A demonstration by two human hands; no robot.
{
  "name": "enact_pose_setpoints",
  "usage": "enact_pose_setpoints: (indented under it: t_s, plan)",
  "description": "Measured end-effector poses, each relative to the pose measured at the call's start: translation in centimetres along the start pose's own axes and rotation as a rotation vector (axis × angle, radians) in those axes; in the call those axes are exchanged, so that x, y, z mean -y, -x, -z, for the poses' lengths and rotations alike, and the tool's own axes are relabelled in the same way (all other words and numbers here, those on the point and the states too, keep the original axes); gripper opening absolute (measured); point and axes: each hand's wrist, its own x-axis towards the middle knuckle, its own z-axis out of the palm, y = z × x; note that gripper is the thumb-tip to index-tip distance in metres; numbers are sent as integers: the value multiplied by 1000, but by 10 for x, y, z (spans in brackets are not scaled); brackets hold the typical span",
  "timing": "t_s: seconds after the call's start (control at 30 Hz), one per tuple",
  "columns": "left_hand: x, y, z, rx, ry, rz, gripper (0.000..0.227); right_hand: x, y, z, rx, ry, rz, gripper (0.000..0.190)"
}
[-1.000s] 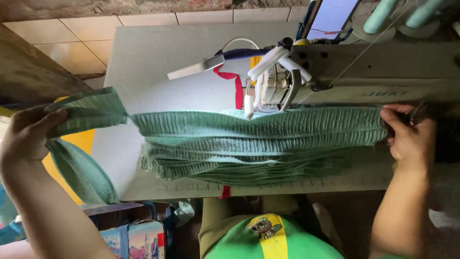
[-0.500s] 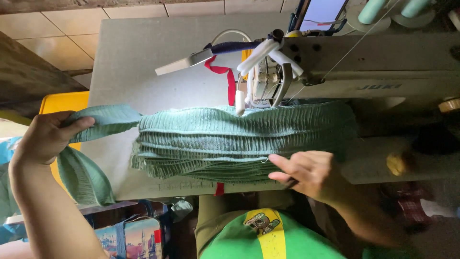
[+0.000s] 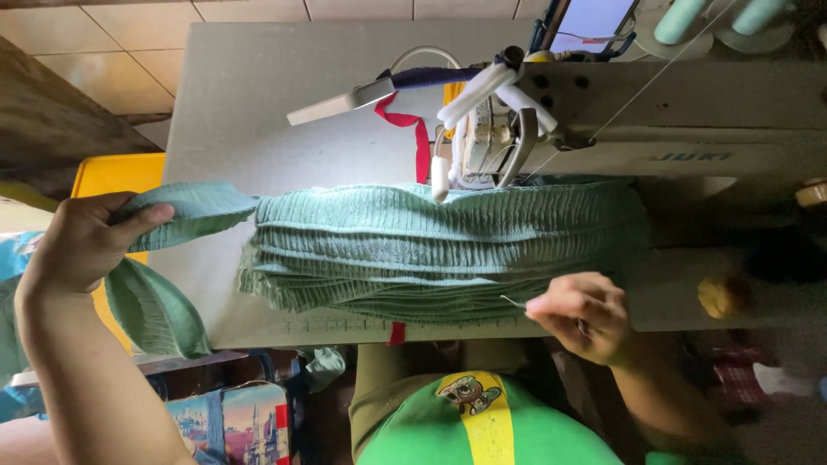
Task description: Trimming excess threads and edges from pieces of green ribbed fabric at a sewing workstation.
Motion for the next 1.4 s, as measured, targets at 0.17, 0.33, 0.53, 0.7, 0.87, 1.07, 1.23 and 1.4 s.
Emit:
enact_pose_setpoints:
  t_s: [0.17, 0.33, 0.53, 0.7, 0.87, 1.07, 1.23, 1.4]
  plan:
    - [1, 6, 3, -28, 32, -16, 17, 23, -10, -12, 134, -212, 32, 6]
    - [6, 11, 11, -164, -84, 27, 31, 28, -15, -34, 937, 62, -200, 75]
    - [-5, 26, 17, -237, 190, -129, 26, 47, -135, -64, 565, 443, 140, 25]
    - [-3, 32, 17, -330, 225, -294, 43, 26, -215, -132, 795, 544, -122, 28]
    - [-21, 41, 23, -289, 243, -308, 37, 3, -248, -179, 840, 666, -129, 33]
    - [-12, 39, 26, -269, 260, -348, 36, 22, -265, -180, 895, 702, -76, 26]
    - [-4, 37, 26, -264, 297, -402, 31, 45, -277, -167, 1087, 626, -305, 35]
    - [-1, 36, 28, -233, 299, -446, 27, 62, -289, -153, 1165, 603, -400, 31]
